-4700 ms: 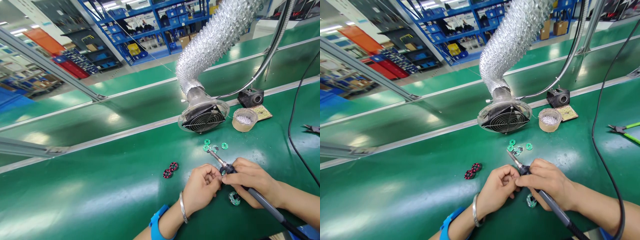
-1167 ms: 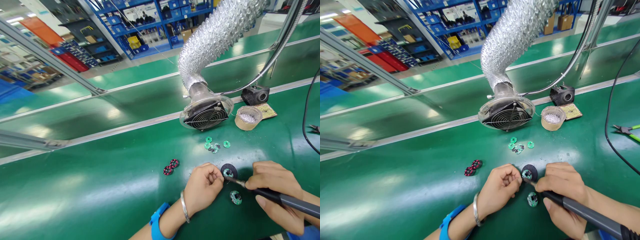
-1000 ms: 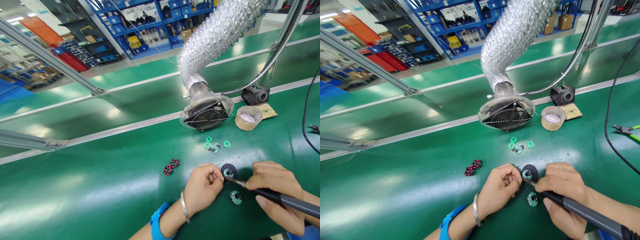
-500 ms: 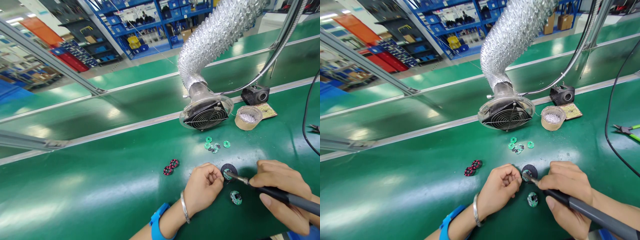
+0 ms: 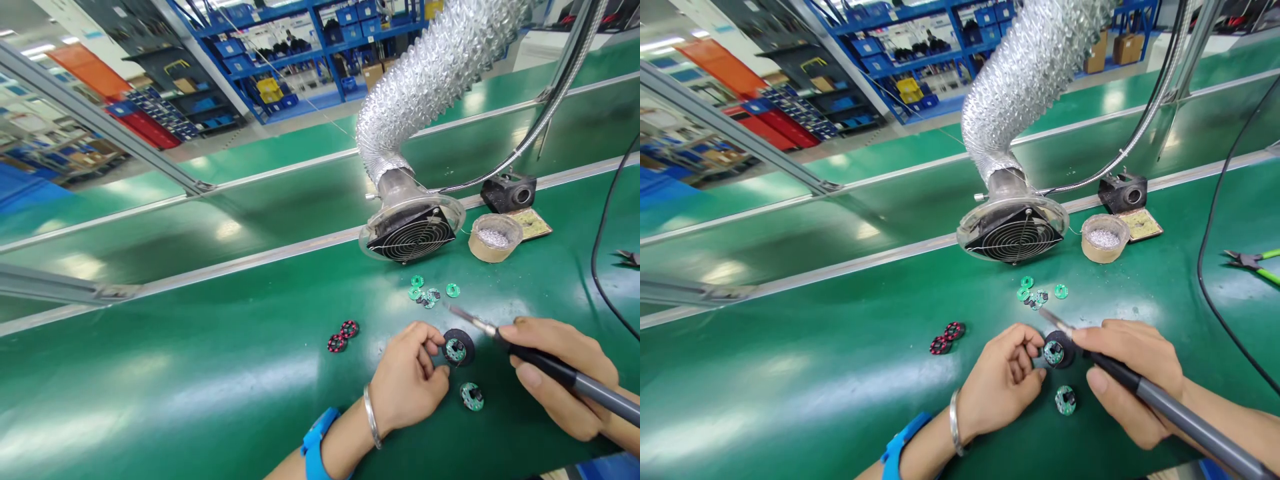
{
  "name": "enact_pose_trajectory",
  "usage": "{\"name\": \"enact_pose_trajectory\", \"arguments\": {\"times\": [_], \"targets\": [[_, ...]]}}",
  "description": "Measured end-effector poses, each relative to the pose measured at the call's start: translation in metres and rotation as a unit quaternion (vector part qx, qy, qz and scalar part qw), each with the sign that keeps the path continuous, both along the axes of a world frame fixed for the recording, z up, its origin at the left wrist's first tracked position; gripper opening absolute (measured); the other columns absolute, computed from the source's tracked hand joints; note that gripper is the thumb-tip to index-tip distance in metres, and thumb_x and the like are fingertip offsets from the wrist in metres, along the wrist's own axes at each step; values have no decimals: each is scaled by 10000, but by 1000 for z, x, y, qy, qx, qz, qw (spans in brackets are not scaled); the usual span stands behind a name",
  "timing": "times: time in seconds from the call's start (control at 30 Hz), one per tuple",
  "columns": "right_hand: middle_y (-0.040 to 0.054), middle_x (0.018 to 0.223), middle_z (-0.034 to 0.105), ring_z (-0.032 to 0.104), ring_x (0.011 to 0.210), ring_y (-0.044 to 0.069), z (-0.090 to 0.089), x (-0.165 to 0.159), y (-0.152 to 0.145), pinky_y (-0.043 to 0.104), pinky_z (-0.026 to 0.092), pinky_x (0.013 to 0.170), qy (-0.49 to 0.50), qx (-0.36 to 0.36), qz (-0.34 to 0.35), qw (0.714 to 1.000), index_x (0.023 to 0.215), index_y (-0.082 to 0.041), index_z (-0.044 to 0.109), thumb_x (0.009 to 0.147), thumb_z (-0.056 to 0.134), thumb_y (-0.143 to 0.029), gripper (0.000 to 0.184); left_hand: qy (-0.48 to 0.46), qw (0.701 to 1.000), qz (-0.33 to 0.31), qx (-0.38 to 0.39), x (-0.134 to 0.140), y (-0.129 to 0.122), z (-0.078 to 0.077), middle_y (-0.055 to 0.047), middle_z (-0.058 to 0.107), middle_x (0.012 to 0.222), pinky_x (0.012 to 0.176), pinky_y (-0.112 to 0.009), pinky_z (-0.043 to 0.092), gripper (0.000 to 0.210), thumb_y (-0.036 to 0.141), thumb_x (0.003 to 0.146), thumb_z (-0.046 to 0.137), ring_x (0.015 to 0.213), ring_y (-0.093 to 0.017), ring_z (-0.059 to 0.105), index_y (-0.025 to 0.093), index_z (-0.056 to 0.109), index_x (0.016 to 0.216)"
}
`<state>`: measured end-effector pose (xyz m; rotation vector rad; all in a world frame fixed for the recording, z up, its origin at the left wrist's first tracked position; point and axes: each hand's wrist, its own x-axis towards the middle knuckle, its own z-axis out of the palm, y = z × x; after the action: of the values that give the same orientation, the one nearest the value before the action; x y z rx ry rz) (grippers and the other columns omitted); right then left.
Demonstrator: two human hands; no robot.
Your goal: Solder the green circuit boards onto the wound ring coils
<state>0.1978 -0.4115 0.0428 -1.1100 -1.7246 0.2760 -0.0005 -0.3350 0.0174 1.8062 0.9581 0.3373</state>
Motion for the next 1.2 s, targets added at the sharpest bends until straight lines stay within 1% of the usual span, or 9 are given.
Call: {"name": "enact_pose_trajectory", "arguments": {"times": [0.07,0.17,0.37,0.47,0.57,0.7,0.83,0.97,1.2], "targets": [[-4,672,626,593,522,128,-8,-1,0,243,481,467,18,11,-25,999,1229,-203,551,869,504,-93,379,18,998,-29,49,2,2,2,15,540,791,576,-235,433,331,70,634,625,588,-101,510,177,553,939],[-14,707,653,619,555,108,-16,-5,4,214,518,519,15,5,-35,999,1172,-196,579,882,512,-63,327,21,993,-69,90,5,7,2,-4,547,844,674,-266,449,359,88,641,691,720,-148,538,191,579,966],[31,836,697,620,638,139,-23,-13,12,263,513,592,-38,-16,-16,999,1067,-192,579,887,530,-87,215,3,987,-123,104,10,20,0,5,528,759,682,-277,432,325,294,687,802,736,-174,511,183,623,934],[22,769,663,549,600,140,-25,-14,14,268,462,560,-57,-14,-16,998,1056,-181,570,872,528,-86,211,-7,982,-164,91,13,27,1,-5,536,787,677,-269,430,198,222,727,763,734,-165,513,183,653,887],[23,736,639,491,595,148,-27,-15,17,271,422,548,-83,1,-10,997,1084,-168,556,869,512,-79,237,-36,978,-192,72,12,31,1,-15,555,843,687,-262,447,208,147,720,742,743,-157,525,186,666,909],[32,767,628,485,638,161,-31,-17,18,289,427,589,-105,-4,-3,994,1130,-160,526,854,539,-113,280,-28,990,-130,41,4,28,2,-14,573,924,650,-256,473,395,117,672,740,655,-120,544,188,594,1032],[29,807,624,499,677,169,-32,-20,18,288,442,604,-127,-38,14,991,1132,-186,513,839,536,-134,299,17,997,-68,-21,-4,17,2,28,572,749,504,-210,428,223,208,710,703,501,-82,503,175,549,869],[30,806,618,489,664,163,-32,-20,17,283,442,595,-127,-51,26,990,1102,-184,515,842,499,-95,275,31,995,-56,-71,-4,10,2,51,557,569,463,-191,399,36,194,800,572,443,-87,518,175,551,778],[32,808,589,484,687,168,-36,-15,16,282,445,599,-123,-68,47,989,1153,-182,494,871,503,-95,295,40,996,-79,-29,-17,19,18,33,570,599,469,-177,395,103,119,802,515,502,-95,547,184,538,725]]}}
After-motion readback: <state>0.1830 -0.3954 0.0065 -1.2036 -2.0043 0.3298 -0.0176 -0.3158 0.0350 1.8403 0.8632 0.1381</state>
